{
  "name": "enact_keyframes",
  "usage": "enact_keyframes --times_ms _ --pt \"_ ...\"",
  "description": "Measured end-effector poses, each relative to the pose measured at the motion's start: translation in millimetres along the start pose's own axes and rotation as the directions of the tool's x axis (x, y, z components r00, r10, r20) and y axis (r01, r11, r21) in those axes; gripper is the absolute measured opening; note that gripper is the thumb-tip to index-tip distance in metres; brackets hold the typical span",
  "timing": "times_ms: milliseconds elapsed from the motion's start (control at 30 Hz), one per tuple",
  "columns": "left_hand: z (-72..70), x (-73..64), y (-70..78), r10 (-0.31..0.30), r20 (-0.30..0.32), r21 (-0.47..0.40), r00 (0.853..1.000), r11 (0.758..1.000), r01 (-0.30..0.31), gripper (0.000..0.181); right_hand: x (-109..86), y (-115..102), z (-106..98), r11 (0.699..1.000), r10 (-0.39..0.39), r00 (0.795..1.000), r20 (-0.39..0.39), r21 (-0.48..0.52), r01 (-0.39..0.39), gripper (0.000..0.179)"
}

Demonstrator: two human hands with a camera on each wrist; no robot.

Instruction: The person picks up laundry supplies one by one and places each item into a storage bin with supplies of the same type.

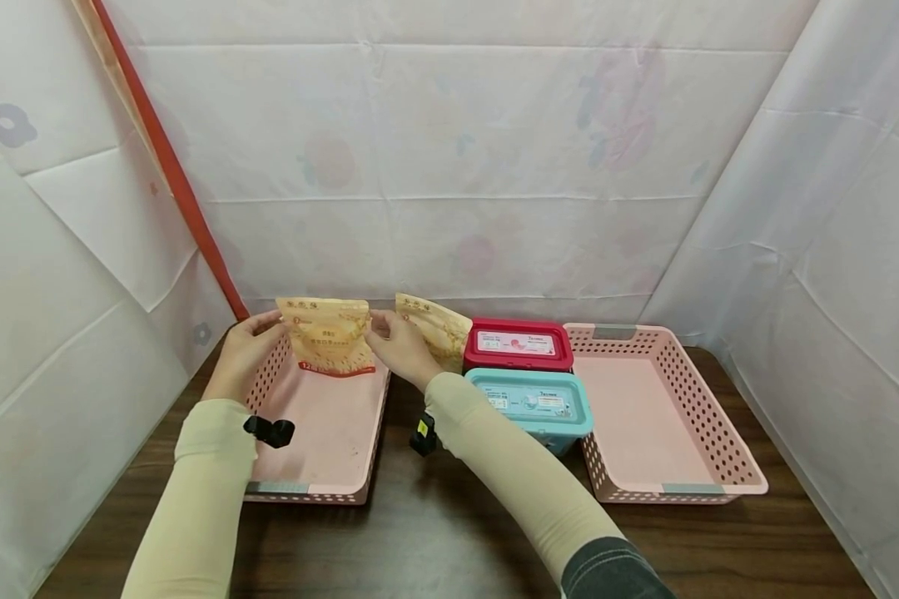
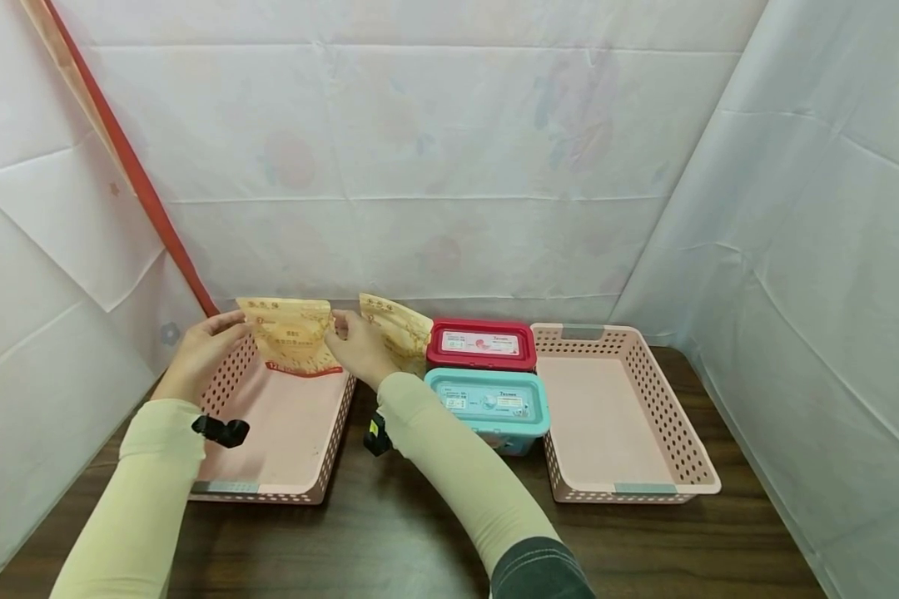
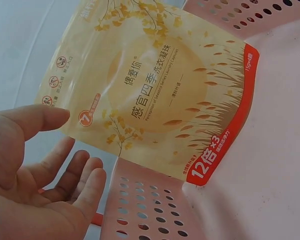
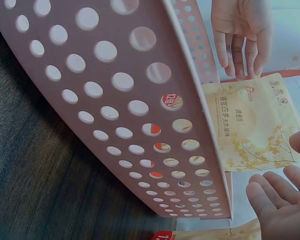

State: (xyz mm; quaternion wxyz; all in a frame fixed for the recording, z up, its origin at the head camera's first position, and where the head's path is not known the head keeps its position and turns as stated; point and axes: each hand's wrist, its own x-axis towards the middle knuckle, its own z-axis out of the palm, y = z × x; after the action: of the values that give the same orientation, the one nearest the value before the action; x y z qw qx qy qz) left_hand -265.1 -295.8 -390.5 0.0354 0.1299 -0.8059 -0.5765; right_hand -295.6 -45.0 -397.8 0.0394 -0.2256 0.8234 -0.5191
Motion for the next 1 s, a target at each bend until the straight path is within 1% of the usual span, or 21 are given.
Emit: enact_keyframes --times_ms 200,400,533,867,1000 --pt "-0.8 -0.7 -0.3 0.003 0.003 -0.002 1.000 1.000 -0.003 0.076 -0.1 0.3 -1.3 1.000 -0.007 1.000 0.005 0.011 0.007 0.047" --pt "-0.7 -1.0 -1.7 -0.002 -0.005 -0.005 1.000 1.000 0.002 0.075 0.0 1.4 -2.1 0.999 0.019 1.000 0.019 0.043 -0.019 0.055" --pt "-0.4 -2.1 -2.3 0.013 0.000 0.001 1.000 1.000 -0.013 0.076 -0.4 1.9 -3.2 0.998 0.035 0.999 0.028 0.045 -0.037 0.059" --pt "0.2 -4.4 -2.5 0.055 0.020 0.023 0.998 0.998 -0.055 0.083 -0.6 3.5 -5.2 0.997 0.046 0.998 0.040 0.052 -0.048 0.059" --pt "1.3 -6.9 -0.1 0.046 0.025 0.046 0.999 0.998 -0.047 0.088 -3.5 1.0 -6.6 0.997 0.051 0.998 0.047 0.054 -0.053 0.061"
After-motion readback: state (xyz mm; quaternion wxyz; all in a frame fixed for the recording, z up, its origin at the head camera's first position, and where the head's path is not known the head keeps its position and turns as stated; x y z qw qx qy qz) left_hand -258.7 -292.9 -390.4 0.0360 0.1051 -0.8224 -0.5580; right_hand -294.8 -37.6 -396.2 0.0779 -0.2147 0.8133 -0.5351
